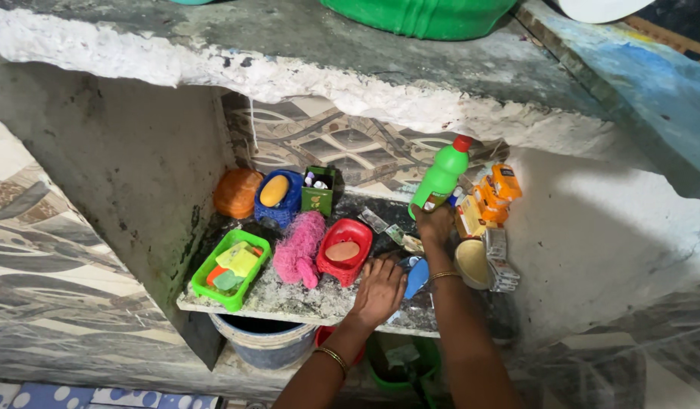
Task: The person rearranges various toiletries and containers on a tiled bathroom shelf. They pick up and place down items such as a green bottle, a red soap dish, a pink cloth, and a small blue container, moving them to different positions on the shelf.
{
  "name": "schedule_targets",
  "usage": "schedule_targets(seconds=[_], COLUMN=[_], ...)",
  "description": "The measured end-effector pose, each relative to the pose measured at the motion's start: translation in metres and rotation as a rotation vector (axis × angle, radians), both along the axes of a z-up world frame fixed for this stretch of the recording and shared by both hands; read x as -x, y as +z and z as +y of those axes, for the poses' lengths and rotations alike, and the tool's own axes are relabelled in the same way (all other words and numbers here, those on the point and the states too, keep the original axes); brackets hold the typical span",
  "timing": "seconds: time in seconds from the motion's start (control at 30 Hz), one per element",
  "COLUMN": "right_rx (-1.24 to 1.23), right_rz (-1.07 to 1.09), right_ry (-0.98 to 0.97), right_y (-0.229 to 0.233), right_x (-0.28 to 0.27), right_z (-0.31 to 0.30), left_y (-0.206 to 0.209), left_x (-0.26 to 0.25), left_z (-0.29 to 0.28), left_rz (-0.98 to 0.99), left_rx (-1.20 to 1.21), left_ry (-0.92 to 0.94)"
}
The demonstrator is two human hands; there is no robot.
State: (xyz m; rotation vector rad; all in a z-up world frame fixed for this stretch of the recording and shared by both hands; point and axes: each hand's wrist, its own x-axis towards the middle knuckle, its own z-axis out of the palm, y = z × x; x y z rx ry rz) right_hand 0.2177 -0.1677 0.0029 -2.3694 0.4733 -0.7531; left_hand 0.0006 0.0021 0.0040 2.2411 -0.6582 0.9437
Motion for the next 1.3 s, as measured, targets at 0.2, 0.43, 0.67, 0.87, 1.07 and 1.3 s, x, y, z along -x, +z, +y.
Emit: schedule_targets(seconds=[0.2,0.43,0.67,0.87,1.07,1.3], right_rx=[-0.045,0.103,0.114,0.147,0.249,0.050], right_rz=[0.034,-0.066,-0.006,-0.035,-0.086,0.013], right_ry=[0.037,0.101,0.108,0.132,0.118,0.029], right_y=[-0.015,-0.026,-0.021,-0.024,-0.023,-0.026], right_x=[-0.012,-0.014,-0.016,-0.014,-0.010,-0.006], right_z=[-0.015,-0.048,-0.046,-0.046,-0.048,-0.015], left_y=[0.000,-0.001,0.003,0.005,0.008,0.005], left_x=[0.000,0.000,0.001,0.004,0.005,0.004], left_z=[-0.001,-0.001,0.000,0.001,0.002,0.001], left_rz=[0.001,0.026,0.006,-0.033,-0.023,-0.006], left_rx=[-0.013,0.000,-0.014,-0.003,-0.022,-0.022], left_ry=[0.011,-0.003,0.021,0.029,0.034,0.032])
